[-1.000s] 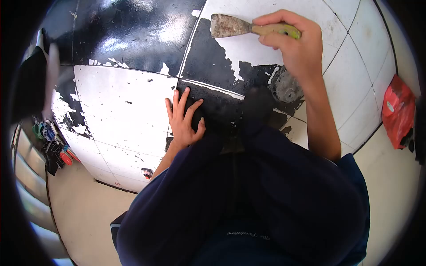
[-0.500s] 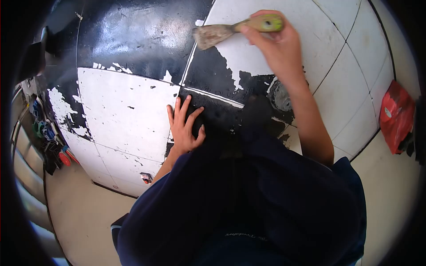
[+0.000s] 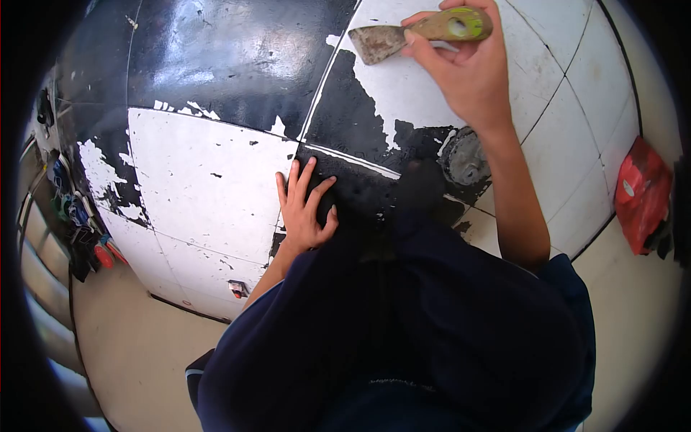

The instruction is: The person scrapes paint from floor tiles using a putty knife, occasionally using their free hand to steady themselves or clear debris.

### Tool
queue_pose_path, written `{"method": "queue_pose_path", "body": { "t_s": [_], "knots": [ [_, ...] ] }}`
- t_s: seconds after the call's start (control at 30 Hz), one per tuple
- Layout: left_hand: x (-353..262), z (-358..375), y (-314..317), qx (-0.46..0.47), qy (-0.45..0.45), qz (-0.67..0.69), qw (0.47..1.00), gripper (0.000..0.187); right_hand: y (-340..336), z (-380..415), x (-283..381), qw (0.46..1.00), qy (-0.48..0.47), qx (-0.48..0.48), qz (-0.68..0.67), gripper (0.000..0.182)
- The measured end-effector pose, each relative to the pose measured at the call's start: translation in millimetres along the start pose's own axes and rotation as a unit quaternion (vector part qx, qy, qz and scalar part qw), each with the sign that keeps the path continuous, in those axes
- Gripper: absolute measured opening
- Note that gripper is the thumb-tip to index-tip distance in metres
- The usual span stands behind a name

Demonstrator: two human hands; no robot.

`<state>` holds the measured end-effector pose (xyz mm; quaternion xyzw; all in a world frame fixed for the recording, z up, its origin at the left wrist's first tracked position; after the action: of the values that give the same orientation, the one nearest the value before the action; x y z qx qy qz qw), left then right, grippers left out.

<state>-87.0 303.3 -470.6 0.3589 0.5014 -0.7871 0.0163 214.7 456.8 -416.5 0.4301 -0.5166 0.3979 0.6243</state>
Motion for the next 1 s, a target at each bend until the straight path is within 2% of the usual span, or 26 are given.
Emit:
{"method": "queue_pose_path", "body": {
  "t_s": [0.03, 0.13, 0.23, 0.3, 0.37, 0.47, 0.57, 0.6, 0.7, 0.8, 0.83, 0.9, 0.93, 1.0],
  "knots": [
    [0, 0, 0, 0.001, 0.001, 0.002, 1.0, 0.051, -4, -3, -5, 1.0, 0.022, 0.012, 0.009, 0.053],
    [0, 0, 0, -0.002, 0.003, -0.001, 1.0, 0.051, -14, -4, -12, 0.996, -0.007, -0.003, -0.085, 0.046],
    [1, 1, 1, 0.001, -0.004, -0.003, 1.0, 0.05, 7, 5, -18, 0.997, 0.005, 0.035, 0.073, 0.042],
    [0, 0, 1, 0.0, -0.003, 0.003, 1.0, 0.05, 3, -1, -13, 0.994, -0.037, 0.033, 0.099, 0.04],
    [0, 2, -1, 0.005, -0.003, 0.004, 1.0, 0.051, -8, -5, -11, 0.998, 0.053, -0.024, 0.009, 0.042],
    [1, -1, 0, 0.003, -0.002, 0.001, 1.0, 0.051, -16, -3, -28, 0.997, 0.062, -0.037, -0.031, 0.036],
    [0, 2, 2, 0.002, -0.004, 0.001, 1.0, 0.051, 7, 5, -32, 0.997, -0.025, -0.023, -0.075, 0.033],
    [0, 0, 1, 0.0, -0.003, 0.0, 1.0, 0.051, 11, 1, -39, 0.999, -0.021, 0.041, 0.029, 0.034],
    [0, 1, 0, -0.001, 0.0, -0.002, 1.0, 0.051, -3, -1, -51, 0.992, -0.004, -0.021, -0.124, 0.036],
    [0, -1, 0, 0.0, 0.0, -0.004, 1.0, 0.051, 4, 3, -43, 0.977, 0.066, -0.055, -0.196, 0.031],
    [-1, 0, 1, 0.002, -0.004, -0.004, 1.0, 0.051, 10, 3, -37, 0.994, 0.021, -0.024, -0.103, 0.03],
    [-1, 1, 1, 0.003, -0.005, -0.001, 1.0, 0.051, 27, 9, -42, 0.993, -0.072, 0.04, 0.083, 0.027],
    [0, 0, 0, 0.003, -0.005, -0.001, 1.0, 0.051, 39, 4, -40, 0.992, -0.109, 0.059, -0.018, 0.026],
    [0, -1, 0, 0.0, -0.003, 0.0, 1.0, 0.051, 29, 0, -51, 0.997, 0.005, 0.053, 0.047, 0.024]
  ]
}}
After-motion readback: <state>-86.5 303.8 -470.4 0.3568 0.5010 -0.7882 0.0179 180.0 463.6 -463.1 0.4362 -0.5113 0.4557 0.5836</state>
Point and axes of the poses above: each hand's wrist, its own z-axis away from the middle knuckle, its own y-axis out of the palm, x = y × z, the point moved 9 cm from there along -z, towards the middle knuckle, and after that the axes turned 6 degrees about -z, right-handed, at the moved point
